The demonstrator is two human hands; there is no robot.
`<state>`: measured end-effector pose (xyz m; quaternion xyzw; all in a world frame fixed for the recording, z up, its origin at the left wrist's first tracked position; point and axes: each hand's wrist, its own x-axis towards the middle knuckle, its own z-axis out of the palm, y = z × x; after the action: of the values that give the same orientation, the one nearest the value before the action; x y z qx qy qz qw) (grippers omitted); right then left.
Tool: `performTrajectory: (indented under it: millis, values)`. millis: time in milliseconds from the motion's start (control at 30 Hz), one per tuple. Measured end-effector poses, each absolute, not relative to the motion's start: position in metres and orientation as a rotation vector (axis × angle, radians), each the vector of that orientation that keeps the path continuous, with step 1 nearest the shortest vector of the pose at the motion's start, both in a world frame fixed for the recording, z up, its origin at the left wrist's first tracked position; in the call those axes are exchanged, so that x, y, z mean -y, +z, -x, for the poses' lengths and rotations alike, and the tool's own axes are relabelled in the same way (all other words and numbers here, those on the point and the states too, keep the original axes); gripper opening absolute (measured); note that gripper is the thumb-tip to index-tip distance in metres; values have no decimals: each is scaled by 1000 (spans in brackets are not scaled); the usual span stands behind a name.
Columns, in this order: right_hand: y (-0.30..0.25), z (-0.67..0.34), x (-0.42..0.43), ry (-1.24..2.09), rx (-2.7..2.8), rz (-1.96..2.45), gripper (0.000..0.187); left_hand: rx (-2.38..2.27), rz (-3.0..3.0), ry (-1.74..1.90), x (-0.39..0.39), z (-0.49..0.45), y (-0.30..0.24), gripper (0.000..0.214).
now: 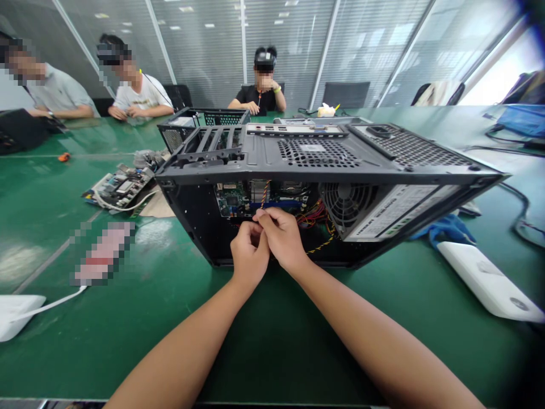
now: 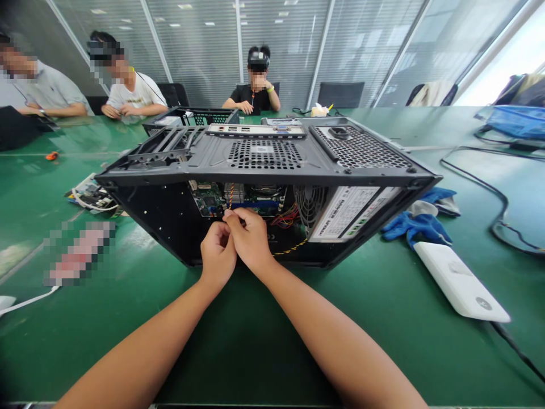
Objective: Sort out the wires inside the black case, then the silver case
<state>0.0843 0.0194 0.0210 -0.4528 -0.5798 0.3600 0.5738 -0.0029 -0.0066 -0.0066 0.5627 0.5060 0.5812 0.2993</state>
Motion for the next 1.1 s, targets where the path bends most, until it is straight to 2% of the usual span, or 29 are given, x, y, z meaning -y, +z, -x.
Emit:
performTrajectory:
  millis: [467,833,1100]
  values:
    - [26,-86,-17,711,1483,1059,32,-1329,-1418,1666,2,5,-6,21]
    - [29,-85,-15,839,1409,1068,25,-1356,-1544,1576,7,7,-3,24]
    - [31,-89,-18,809,1454,1049,22,-1283,-1624,1535,6,6,-3,31]
